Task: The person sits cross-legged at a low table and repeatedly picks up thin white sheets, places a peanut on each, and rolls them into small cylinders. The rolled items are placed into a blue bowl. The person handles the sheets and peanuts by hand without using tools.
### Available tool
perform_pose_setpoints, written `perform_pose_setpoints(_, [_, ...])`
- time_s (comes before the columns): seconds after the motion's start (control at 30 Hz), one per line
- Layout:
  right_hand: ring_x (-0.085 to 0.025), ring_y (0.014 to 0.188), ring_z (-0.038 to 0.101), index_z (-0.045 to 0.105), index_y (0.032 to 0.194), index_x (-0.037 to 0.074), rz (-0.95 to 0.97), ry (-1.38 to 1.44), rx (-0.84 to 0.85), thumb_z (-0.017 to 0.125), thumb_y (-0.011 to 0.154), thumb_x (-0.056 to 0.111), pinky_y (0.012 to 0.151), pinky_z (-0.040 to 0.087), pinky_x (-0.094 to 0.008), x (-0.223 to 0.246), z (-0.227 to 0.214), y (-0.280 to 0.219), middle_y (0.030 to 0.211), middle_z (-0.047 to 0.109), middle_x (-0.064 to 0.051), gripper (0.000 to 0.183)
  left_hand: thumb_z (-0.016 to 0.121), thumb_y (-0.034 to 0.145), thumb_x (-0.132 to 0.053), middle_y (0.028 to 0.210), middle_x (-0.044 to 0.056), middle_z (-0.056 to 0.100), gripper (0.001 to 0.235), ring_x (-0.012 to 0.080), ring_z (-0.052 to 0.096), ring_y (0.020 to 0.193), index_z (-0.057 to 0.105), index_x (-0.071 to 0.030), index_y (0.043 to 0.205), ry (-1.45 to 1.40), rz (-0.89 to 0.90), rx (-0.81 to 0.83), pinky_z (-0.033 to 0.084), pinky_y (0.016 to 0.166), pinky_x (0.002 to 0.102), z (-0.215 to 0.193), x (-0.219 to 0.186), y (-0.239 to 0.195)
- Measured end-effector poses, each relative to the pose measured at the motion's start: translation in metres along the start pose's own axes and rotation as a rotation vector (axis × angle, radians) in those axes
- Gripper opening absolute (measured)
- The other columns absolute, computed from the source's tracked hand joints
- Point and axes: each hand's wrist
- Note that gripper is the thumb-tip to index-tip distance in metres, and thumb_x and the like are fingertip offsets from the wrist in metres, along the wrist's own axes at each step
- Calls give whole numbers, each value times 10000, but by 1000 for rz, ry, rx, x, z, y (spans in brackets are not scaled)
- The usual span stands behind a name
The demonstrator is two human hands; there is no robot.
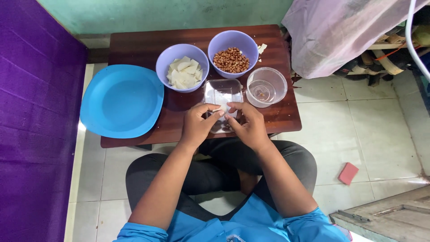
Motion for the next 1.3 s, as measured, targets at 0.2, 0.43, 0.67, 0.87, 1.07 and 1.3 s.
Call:
perform_pose_setpoints(0.2, [-201, 611, 605, 773, 1128, 106, -88, -54, -18, 862, 832, 105, 565, 540, -321, 11, -7, 3, 853, 732, -24, 309, 834, 831, -150, 927, 67, 746, 151, 235, 727, 960, 795, -146, 977, -12, 51, -95, 564, 887, 363, 4, -2, -2])
perform_pose_setpoints(0.43, [-285, 697, 655, 770, 1127, 76, -162, 4, 33, 880, 804, 117, 659, 569, -378, 20, -7, 10, 888, 735, -88, 343, 739, 927, -51, 1116, 73, 629, 113, 187, 606, 1058, 640, -73, 976, -165, 191, -408, 481, 936, 331, 5, 2, -1])
perform_pose_setpoints(0.67, [-309, 753, 666, 758, 1091, 59, -168, -7, 67, 881, 815, 124, 739, 558, -418, 19, -6, 10, 915, 747, -99, 308, 665, 993, -116, 1270, 106, 566, 114, 166, 537, 1180, 575, -46, 1001, -422, 59, -377, 422, 1063, 350, 9, 4, 15])
perform_pose_setpoints(0.87, [-335, 847, 688, 754, 1141, 74, -151, -30, 71, 868, 830, 140, 809, 560, -432, 31, -6, 11, 939, 747, -103, 338, 689, 963, -86, 1258, 112, 600, 97, 271, 597, 1218, 604, -42, 982, -137, 148, -374, 457, 1061, 402, -22, -20, 0])
perform_pose_setpoints(1.07, [-334, 916, 708, 756, 1145, 96, -94, -32, 121, 817, 897, 203, 828, 585, -430, 76, 35, 23, 1014, 767, -100, 276, 741, 938, -42, 1155, 81, 696, 133, 370, 631, 1196, 628, -109, 956, 350, 309, -457, 281, 1159, 535, -107, -9, -32])
perform_pose_setpoints(1.3, [-367, 1081, 687, 703, 1278, 133, 153, -123, 261, 763, 911, 204, 965, 545, -510, 79, 86, 49, 1112, 747, -127, 378, 677, 966, -173, 1170, 23, 751, 62, 347, 679, 1175, 637, -164, 1014, 512, 52, -304, 149, 1196, 705, -171, 14, -44])
Point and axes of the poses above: each hand's wrist, its own y-axis towards the middle knuckle, its own z-axis out of the palm, x = y × z
